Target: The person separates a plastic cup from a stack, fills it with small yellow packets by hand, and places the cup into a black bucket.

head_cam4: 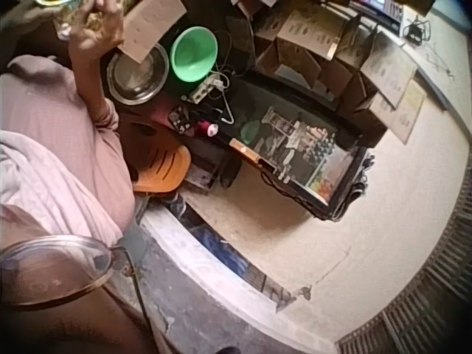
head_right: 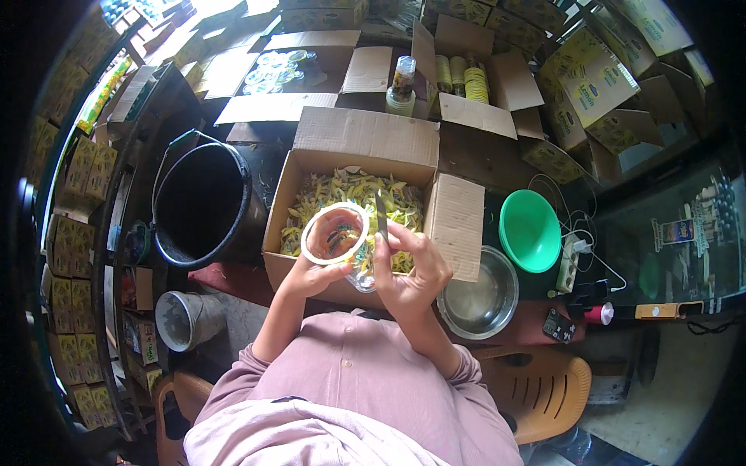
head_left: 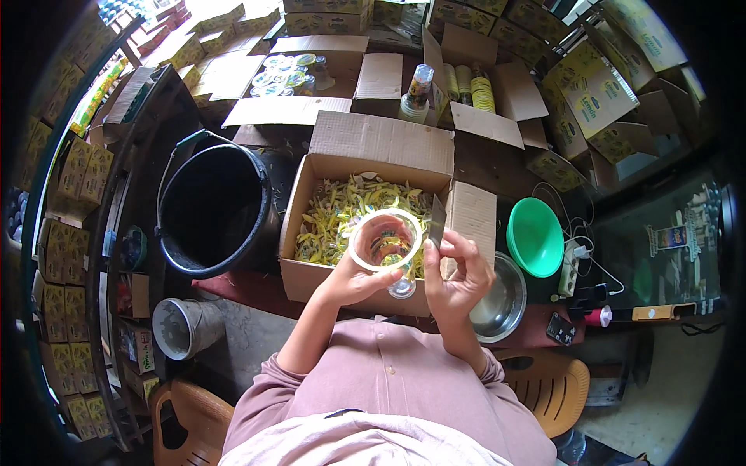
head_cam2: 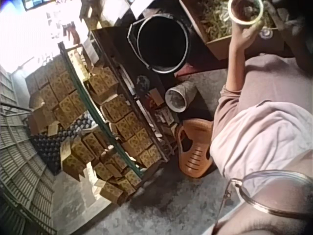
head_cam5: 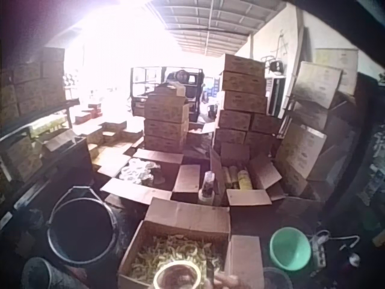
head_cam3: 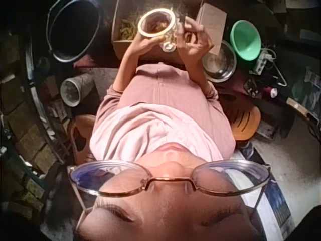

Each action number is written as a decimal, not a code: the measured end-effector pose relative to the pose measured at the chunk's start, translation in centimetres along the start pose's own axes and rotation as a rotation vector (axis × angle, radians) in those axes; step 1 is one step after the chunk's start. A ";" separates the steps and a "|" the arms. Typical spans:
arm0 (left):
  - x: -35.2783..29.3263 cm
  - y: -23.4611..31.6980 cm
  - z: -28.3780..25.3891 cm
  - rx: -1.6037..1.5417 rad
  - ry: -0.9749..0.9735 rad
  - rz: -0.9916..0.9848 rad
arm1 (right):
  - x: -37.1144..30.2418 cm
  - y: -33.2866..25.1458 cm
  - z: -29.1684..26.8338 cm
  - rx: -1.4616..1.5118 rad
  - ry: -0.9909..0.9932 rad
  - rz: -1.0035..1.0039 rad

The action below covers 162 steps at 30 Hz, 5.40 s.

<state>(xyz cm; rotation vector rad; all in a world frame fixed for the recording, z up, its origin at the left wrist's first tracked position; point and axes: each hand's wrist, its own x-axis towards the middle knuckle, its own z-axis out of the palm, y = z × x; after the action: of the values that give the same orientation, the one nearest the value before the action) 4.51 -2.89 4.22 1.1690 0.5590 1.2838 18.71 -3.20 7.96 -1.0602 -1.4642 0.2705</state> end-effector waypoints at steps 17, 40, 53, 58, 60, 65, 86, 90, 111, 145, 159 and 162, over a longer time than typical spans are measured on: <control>0.4 -1.0 -0.1 -0.400 0.032 -0.074 | -0.2 -0.6 -0.2 -0.079 0.007 -0.046; -0.3 -0.2 0.2 0.036 -0.018 0.036 | 0.2 -0.5 0.5 -0.149 0.006 -0.157; -0.6 0.3 -0.8 0.127 -0.150 0.003 | 1.2 0.3 -0.1 -0.023 -0.135 -0.120; -0.5 0.1 -0.8 -0.061 -0.101 -0.082 | 0.8 0.3 -0.2 0.012 -0.068 0.031; -0.5 -0.1 -1.1 -0.218 -0.092 -0.105 | 0.5 0.1 -0.4 0.013 -0.053 0.033; -0.6 -0.7 -1.1 -0.196 0.011 -0.052 | -0.4 -0.8 -0.3 -0.005 -0.005 -0.059; -0.3 1.4 1.4 0.385 0.098 0.080 | -0.4 -0.7 0.5 -0.165 0.049 -0.181; -0.5 0.9 0.9 0.420 0.095 0.069 | 0.0 -0.6 0.5 -0.182 0.042 -0.198; -0.1 0.9 0.5 0.235 0.031 0.041 | -0.4 -0.3 0.1 -0.064 -0.004 -0.110; -0.4 0.3 -0.4 0.143 0.055 0.046 | 0.1 0.4 1.0 -0.082 -0.002 -0.101; -0.2 0.2 -0.2 0.165 0.130 0.004 | -0.5 0.2 0.8 -0.120 -0.024 -0.196; -0.3 0.4 -0.4 0.295 0.039 0.007 | 0.0 0.2 0.8 -0.164 -0.034 -0.208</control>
<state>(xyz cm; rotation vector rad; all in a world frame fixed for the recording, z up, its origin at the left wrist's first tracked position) 3.89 -3.05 4.30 1.3906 0.7936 1.2606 18.07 -2.75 7.58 -1.0273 -1.6348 0.0211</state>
